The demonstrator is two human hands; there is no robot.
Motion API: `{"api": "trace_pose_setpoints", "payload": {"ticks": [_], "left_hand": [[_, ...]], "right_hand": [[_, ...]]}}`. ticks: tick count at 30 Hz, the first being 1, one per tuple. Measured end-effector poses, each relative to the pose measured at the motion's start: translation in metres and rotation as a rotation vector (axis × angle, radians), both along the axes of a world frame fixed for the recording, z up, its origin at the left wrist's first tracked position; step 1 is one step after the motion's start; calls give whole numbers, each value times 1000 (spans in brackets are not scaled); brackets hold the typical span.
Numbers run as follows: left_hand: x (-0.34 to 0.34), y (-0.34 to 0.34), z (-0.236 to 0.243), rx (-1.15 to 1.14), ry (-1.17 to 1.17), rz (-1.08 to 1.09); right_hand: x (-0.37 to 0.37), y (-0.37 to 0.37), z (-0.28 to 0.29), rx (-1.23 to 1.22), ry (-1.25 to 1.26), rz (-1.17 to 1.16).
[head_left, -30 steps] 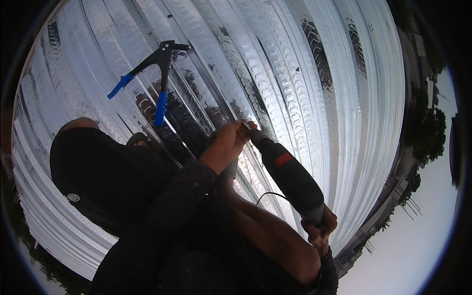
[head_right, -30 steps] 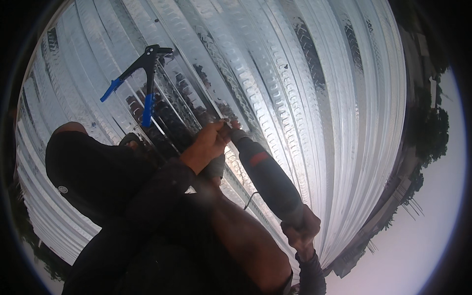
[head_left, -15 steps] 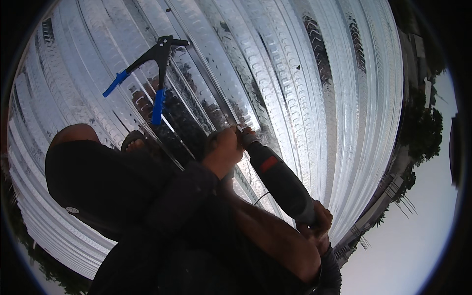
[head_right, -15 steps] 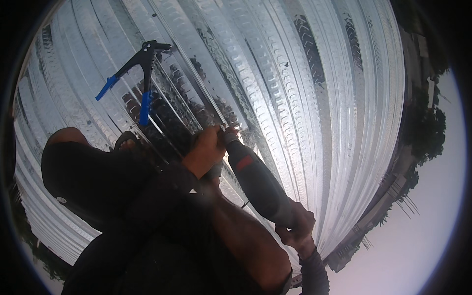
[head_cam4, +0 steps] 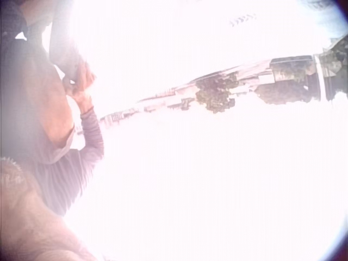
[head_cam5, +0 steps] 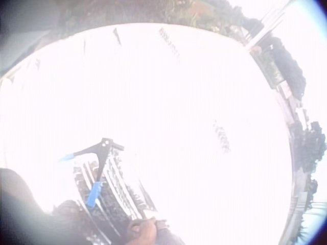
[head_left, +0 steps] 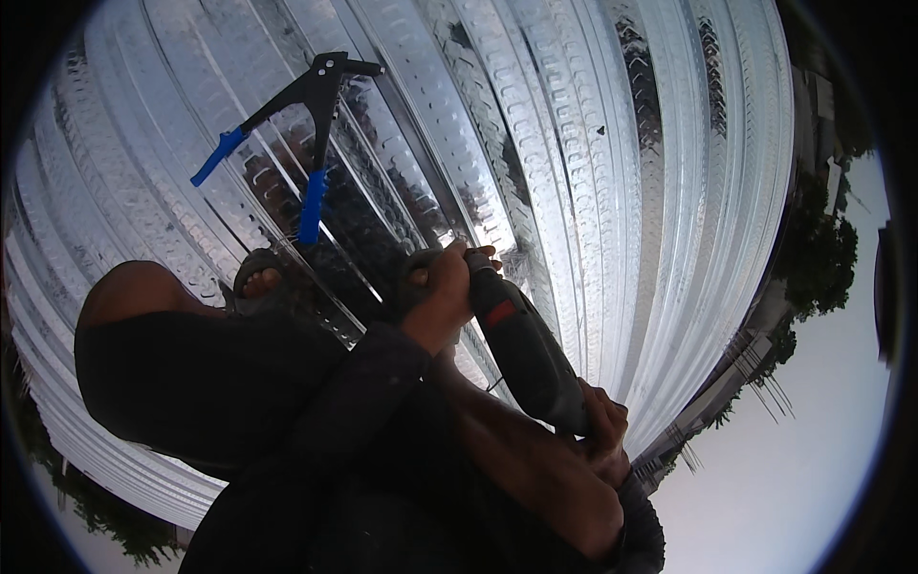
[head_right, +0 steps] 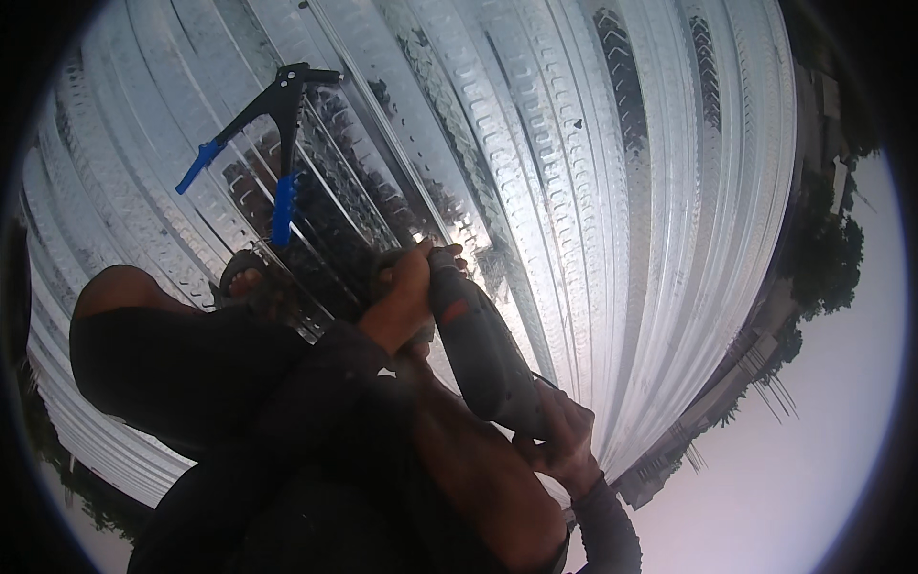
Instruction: The person secures a corrugated metal roof panel to the roof structure using a corded drill and a blue locking plier. They repeatedly drill screws into the panel and reposition the plier to hold the sheet in place.
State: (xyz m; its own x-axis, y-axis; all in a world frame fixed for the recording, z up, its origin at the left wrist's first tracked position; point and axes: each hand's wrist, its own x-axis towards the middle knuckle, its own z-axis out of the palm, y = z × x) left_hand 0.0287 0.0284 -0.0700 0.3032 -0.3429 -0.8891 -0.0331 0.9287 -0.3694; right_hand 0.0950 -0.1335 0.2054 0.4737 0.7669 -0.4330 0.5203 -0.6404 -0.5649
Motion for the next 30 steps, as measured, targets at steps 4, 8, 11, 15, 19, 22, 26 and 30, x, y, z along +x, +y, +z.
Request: {"api": "trace_pose_setpoints", "payload": {"ticks": [4,8,11,15,19,22,26,30], "left_hand": [[-5,4,-9,-54,-87,67],[1,8,-5,-44,-51,36],[0,11,-4,-58,-48,25],[-9,12,10,-70,12,-5],[-1,55,129,-84,-117,-194],[7,62,158,-125,-155,-94],[-2,52,144,-211,-172,-31],[-11,44,140,-292,-146,30]], "right_hand": [[8,14,2,-61,13,57],[12,21,0,-75,23,71],[16,30,0,-81,18,105],[23,54,5,-242,51,115],[33,78,8,-326,-20,105],[44,91,8,-343,12,153],[48,90,10,-429,62,221],[43,97,10,-469,36,221]]}}
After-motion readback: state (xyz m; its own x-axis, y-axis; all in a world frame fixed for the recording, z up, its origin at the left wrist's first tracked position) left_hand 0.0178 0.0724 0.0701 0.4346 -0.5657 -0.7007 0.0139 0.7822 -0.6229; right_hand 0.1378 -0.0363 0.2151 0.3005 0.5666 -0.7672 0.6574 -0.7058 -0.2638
